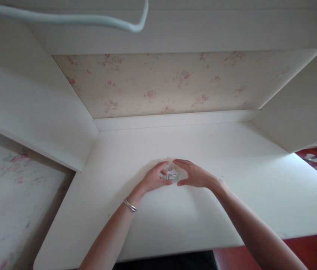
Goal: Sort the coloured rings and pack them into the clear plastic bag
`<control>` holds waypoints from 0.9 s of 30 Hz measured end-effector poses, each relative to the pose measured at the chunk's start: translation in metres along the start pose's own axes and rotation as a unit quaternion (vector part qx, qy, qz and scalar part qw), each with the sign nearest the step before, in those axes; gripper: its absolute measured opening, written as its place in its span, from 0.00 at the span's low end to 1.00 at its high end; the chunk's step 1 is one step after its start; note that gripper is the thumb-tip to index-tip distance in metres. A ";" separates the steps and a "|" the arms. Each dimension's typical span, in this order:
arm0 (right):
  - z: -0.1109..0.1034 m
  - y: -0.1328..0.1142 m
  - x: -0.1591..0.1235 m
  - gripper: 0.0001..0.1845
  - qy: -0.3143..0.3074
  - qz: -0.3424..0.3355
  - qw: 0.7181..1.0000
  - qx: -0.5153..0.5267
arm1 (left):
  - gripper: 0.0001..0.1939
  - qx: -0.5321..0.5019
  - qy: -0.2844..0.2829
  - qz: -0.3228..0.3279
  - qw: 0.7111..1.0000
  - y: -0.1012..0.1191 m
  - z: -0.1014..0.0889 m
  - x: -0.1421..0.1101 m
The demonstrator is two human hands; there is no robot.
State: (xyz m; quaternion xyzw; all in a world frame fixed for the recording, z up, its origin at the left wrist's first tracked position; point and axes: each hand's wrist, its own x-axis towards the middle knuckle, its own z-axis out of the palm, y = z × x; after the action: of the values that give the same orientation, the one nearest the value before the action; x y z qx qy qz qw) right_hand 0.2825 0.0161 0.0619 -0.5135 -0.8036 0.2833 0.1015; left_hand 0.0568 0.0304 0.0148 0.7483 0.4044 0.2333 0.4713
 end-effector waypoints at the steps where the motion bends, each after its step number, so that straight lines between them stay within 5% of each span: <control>1: 0.000 -0.003 0.001 0.45 -0.001 0.001 1.000 0.002 | 0.43 0.002 0.003 -0.001 1.000 0.000 0.001 0.000; 16: -0.001 -0.022 0.010 0.32 -0.019 0.046 0.998 -0.049 | 0.42 0.030 0.014 -0.002 0.999 0.004 0.002 0.001; 27: 0.016 -0.031 0.018 0.43 -0.010 0.011 0.992 -0.121 | 0.45 -0.052 0.000 0.009 0.999 -0.007 0.001 -0.005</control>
State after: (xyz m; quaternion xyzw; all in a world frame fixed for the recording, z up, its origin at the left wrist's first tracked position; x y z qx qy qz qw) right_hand 0.2434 0.0162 0.0636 -0.5280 -0.8273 0.1897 0.0274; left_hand 0.0522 0.0267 0.0084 0.7267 0.3848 0.2583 0.5071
